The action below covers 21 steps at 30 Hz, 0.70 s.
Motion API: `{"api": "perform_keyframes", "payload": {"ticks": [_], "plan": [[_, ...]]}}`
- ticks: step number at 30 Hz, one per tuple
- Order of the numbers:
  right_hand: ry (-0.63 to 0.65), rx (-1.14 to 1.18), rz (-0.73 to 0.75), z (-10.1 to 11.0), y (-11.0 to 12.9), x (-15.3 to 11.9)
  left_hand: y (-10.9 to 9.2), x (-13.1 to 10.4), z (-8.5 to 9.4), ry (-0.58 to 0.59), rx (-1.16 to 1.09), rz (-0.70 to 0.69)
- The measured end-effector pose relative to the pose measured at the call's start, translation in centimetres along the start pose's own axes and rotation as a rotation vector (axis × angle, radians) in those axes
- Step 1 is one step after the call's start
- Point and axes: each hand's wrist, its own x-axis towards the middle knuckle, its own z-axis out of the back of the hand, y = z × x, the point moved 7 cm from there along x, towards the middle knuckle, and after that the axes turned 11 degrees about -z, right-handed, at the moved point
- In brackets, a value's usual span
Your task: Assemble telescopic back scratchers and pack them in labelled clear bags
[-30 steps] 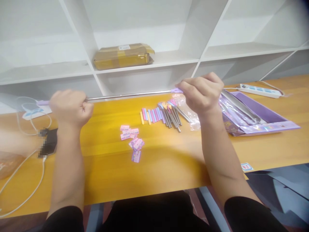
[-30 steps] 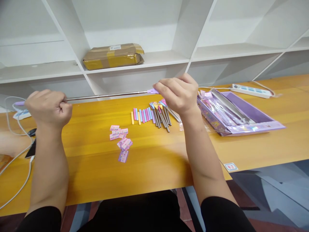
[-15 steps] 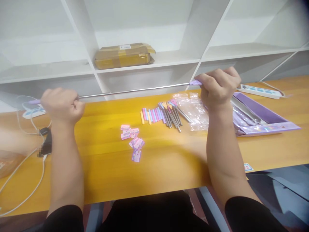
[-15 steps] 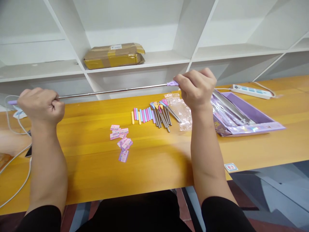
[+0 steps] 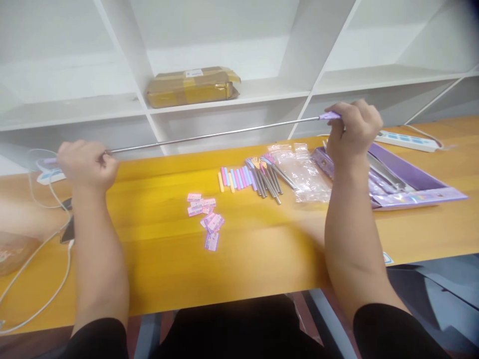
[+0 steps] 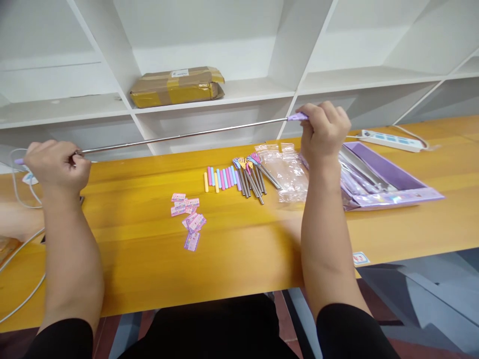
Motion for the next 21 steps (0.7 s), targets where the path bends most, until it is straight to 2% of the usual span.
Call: {"api": "perform_keyframes", "payload": {"ticks": [5,8,12,17,21], "plan": [[0.008,0.062,-0.001,0.3,-0.5,0.2,-0.5,0.1,1.1,-0.028,0.027,0.015],[-0.006,0.105,-0.048,1.0,-1.4,0.5,0.9,-0.2,1.1,0.01,0.086,0.094],[-0.02,0.165,-0.038,1.7,-1.7,0.8,3.2,-1.0,1.1,0.021,0.179,0.178],[0.012,0.163,-0.076,1.2,-1.3,0.9,3.6,-1.5,1.7,-0.066,0.065,0.136],[0.024,0.114,-0.14,0.9,-0.4,0.9,3.3,-1.5,1.8,-0.089,-0.005,0.142]]}}
